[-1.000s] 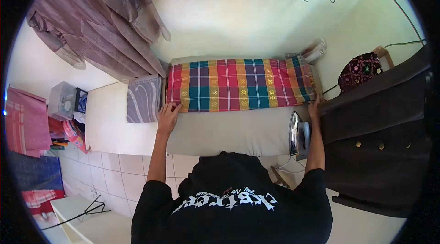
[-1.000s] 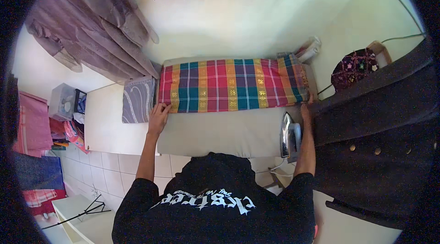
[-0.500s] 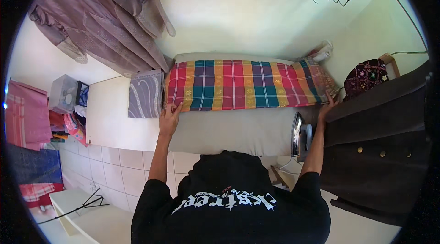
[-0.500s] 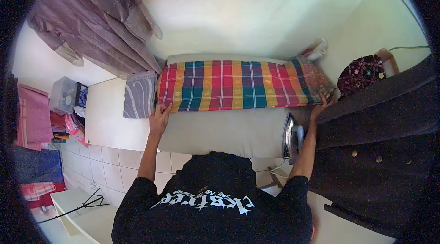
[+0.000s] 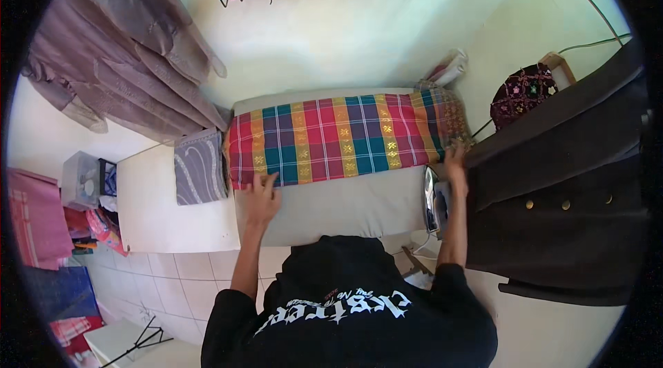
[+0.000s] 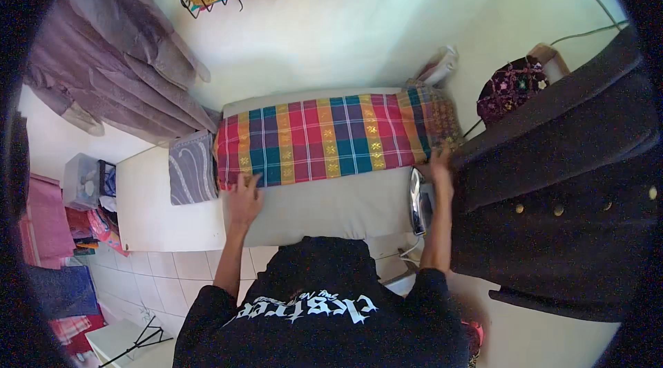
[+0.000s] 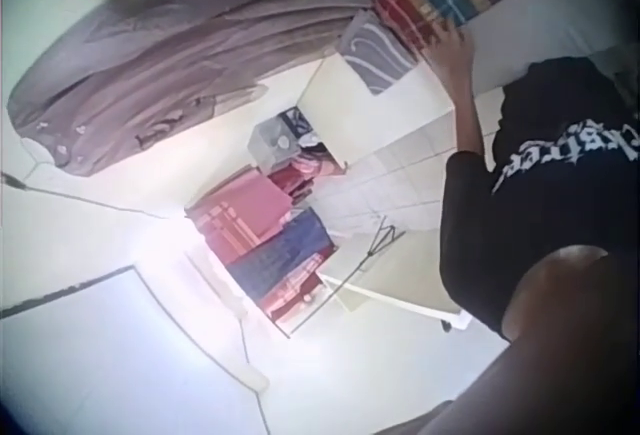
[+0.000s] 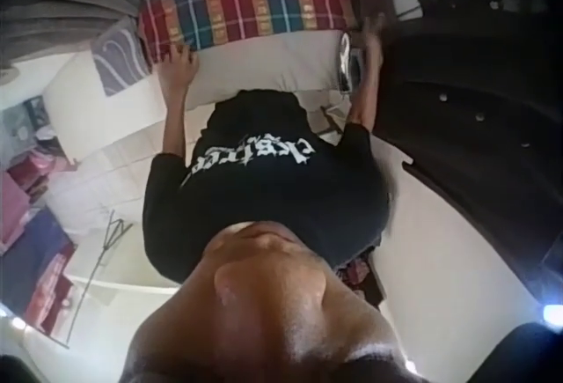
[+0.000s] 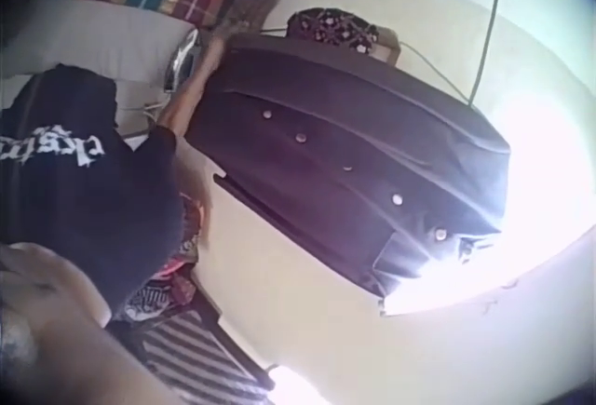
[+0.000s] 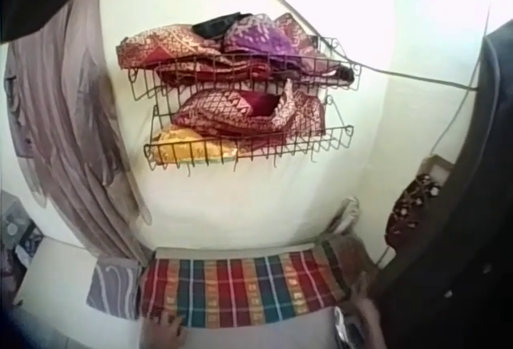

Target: The recorder uses an iron to smooth a piece of patterned cloth on a table and then folds it.

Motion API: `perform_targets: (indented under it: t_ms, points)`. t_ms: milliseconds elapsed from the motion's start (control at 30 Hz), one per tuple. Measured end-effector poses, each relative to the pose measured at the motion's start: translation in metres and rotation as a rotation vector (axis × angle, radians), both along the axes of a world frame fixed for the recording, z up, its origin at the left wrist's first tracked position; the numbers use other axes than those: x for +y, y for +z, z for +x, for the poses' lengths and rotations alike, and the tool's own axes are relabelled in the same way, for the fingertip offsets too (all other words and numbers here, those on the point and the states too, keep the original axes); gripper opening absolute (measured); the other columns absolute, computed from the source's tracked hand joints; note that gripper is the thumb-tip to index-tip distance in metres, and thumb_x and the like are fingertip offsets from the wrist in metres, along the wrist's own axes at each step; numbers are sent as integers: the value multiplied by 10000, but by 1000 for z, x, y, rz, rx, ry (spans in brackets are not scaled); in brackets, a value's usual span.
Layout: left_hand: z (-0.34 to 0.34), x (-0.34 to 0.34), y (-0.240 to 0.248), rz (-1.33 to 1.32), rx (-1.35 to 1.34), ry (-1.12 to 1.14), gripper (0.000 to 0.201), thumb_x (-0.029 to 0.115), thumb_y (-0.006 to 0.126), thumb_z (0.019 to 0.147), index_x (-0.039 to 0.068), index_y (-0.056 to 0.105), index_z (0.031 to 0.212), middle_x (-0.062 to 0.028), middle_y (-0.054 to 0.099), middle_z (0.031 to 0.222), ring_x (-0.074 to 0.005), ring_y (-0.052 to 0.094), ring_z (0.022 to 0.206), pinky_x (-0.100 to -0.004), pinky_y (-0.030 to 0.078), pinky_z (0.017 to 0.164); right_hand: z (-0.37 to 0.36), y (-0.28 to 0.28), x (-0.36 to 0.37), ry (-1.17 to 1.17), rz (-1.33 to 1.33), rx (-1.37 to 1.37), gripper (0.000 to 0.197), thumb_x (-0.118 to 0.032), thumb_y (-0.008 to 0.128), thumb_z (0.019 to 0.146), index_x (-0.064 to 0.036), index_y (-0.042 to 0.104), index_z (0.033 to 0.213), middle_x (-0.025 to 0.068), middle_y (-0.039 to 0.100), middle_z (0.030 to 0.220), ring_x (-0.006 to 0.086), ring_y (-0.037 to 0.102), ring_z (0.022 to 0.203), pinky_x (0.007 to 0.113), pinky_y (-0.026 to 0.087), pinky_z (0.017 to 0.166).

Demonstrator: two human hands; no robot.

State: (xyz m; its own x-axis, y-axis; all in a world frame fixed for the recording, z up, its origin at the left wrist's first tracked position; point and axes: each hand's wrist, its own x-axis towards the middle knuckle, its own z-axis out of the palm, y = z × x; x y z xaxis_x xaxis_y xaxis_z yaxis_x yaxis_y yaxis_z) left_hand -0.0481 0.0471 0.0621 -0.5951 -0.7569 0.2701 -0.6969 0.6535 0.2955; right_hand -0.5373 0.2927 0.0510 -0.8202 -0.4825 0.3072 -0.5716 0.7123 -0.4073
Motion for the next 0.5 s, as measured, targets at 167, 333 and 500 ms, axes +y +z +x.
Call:
perform_targets:
  t_ms: [167,333,500]
  points:
    - [-71,8,10,-31,116,-90,342,119,638,817,112,644,1159,-83,575,1040,-277,604,925,-410,463,782,152,29,-65,105,-810,-1308,276,-205,594,962,-58,518,1183,111,538,1160,271,594,1031,383,467,977]
    - [-119,-35,28,13,130,-208,284,151,632,866,97,641,1145,-95,581,1051,-286,605,906,-415,447,787,204,-10,-76,-259,-1065,-1752,299,-236,629,939,-48,518,1143,119,576,1056,260,592,1037,415,499,972]
    - [-160,-92,27,15,61,-353,370,221,636,881,88,599,1224,-142,574,1170,-305,553,1107,-438,437,903,208,-27,-106,-365,-1223,-1731,277,-250,659,926,-68,535,1094,77,596,960,226,620,896,374,548,811]
